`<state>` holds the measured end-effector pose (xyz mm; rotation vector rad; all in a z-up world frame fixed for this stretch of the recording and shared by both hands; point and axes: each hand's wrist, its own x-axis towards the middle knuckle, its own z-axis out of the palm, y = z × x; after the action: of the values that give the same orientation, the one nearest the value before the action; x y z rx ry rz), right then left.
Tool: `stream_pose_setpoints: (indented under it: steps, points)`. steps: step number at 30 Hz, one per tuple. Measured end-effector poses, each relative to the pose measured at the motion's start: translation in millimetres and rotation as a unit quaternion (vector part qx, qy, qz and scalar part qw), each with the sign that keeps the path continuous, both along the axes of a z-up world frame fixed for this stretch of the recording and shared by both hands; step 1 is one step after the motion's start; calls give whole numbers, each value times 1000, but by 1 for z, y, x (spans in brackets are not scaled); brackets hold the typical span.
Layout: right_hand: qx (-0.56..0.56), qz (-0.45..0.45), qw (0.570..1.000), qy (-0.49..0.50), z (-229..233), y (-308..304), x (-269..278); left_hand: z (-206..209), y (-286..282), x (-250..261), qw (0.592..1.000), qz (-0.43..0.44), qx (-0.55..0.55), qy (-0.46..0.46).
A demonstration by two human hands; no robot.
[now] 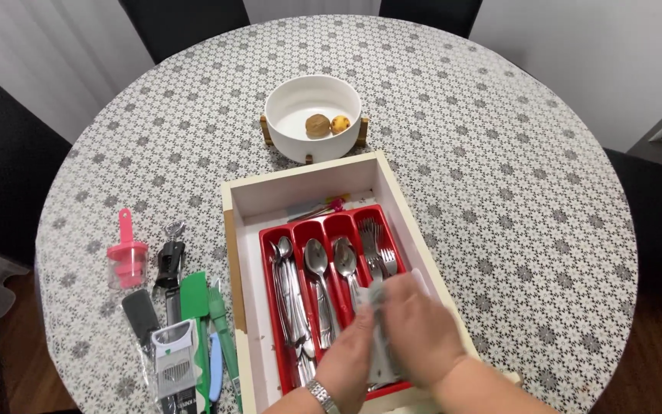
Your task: The person wipes the inside of a wooden tray with a cloth, then places a red cutlery organizer containing forks, spoons, and knives into the tray. They proceed to wipe the cutlery and the organizer with the cloth.
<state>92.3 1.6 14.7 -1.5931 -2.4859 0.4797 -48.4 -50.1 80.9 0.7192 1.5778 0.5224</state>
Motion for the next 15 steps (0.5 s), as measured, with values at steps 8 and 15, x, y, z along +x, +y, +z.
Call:
stream_pose_setpoints:
  steps: [8, 15]
  points:
    - [-127, -276, 948, 98, -23, -13, 79, 3, 83, 12, 918, 245, -56, -307]
    - [-122, -237, 951, 154, -46, -29, 94, -54, 154, 55, 956, 193, -50, -214]
